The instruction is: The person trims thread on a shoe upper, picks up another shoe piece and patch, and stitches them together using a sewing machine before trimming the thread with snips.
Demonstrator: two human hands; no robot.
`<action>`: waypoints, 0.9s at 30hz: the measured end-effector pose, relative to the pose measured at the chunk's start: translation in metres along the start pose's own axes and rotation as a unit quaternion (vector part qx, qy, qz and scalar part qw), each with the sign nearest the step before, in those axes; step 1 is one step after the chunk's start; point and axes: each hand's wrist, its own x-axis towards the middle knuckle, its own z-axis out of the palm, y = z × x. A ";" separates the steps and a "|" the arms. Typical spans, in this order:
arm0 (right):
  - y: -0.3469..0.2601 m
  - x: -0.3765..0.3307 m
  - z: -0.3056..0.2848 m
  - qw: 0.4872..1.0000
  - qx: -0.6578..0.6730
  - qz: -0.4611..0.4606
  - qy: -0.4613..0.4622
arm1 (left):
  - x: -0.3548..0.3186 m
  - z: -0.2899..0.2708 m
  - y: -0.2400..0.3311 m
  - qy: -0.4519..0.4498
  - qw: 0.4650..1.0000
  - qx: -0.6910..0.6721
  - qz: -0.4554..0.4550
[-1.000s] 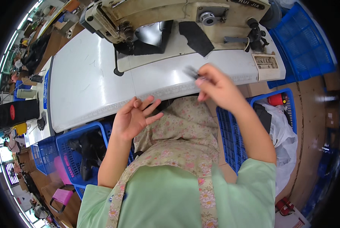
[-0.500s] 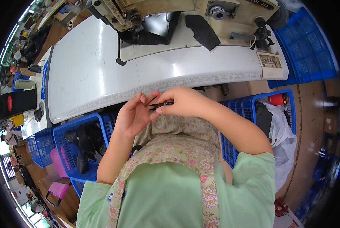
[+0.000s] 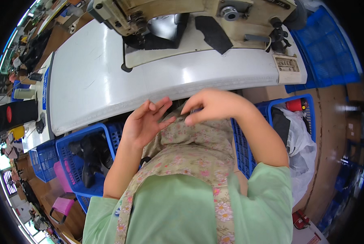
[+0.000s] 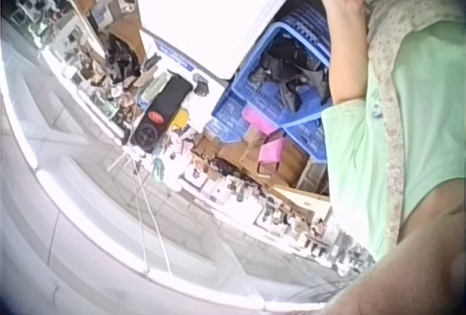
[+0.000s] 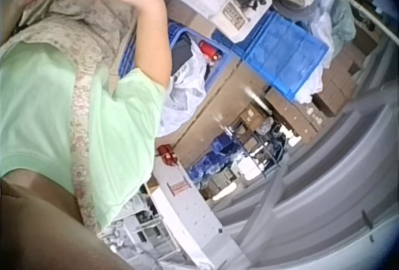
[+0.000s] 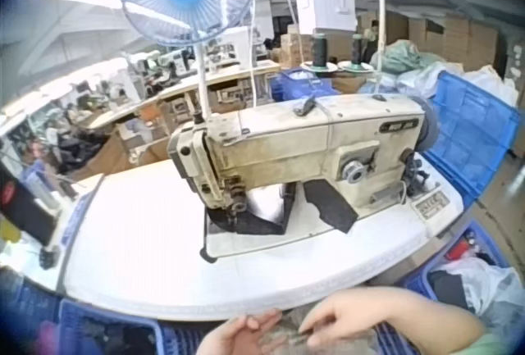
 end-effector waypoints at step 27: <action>0.174 -0.112 -0.152 0.756 -0.302 0.054 0.578 | -0.001 0.015 0.003 -0.002 0.999 -0.052 -0.012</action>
